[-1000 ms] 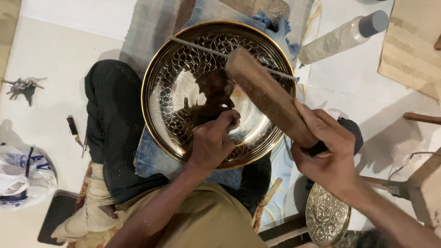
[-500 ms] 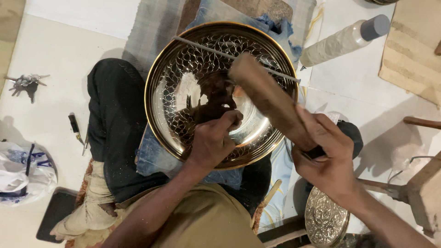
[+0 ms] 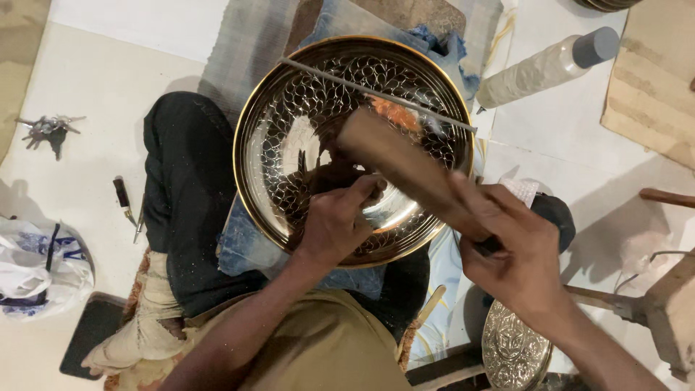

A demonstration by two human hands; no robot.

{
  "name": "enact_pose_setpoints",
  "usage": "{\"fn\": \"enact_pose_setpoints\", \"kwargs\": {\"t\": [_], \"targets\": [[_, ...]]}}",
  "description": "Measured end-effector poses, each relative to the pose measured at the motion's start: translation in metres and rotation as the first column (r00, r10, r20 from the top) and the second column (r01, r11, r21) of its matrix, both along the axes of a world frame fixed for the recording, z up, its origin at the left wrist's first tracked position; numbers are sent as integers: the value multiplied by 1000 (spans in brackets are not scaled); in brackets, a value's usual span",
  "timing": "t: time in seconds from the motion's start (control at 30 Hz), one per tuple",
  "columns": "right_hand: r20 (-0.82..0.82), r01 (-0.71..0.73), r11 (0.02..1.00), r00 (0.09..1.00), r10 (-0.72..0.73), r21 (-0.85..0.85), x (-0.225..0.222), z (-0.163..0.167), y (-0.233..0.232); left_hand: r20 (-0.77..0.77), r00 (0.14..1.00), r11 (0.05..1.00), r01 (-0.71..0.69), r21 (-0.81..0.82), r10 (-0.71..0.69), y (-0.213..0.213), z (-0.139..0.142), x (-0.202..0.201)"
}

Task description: The person sits on the floor and uses a wooden mallet to repeatedly strike a small metal punch held against the surface of a large brass plate. The person adjusts the punch position frequently to create a pattern of indentations across the plate.

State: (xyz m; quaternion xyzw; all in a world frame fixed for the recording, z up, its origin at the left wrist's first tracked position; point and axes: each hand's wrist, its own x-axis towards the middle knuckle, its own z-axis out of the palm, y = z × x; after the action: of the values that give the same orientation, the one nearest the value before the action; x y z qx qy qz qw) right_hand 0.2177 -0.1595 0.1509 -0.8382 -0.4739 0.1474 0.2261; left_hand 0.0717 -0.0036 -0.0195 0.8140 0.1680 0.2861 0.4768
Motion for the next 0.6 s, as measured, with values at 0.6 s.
{"fn": "enact_pose_setpoints", "kwargs": {"t": [0.6], "targets": [[141,11,997,990,-1,-71,-1,-14,0,-45,999,996,21,87,-17,9,-1,1]]}}
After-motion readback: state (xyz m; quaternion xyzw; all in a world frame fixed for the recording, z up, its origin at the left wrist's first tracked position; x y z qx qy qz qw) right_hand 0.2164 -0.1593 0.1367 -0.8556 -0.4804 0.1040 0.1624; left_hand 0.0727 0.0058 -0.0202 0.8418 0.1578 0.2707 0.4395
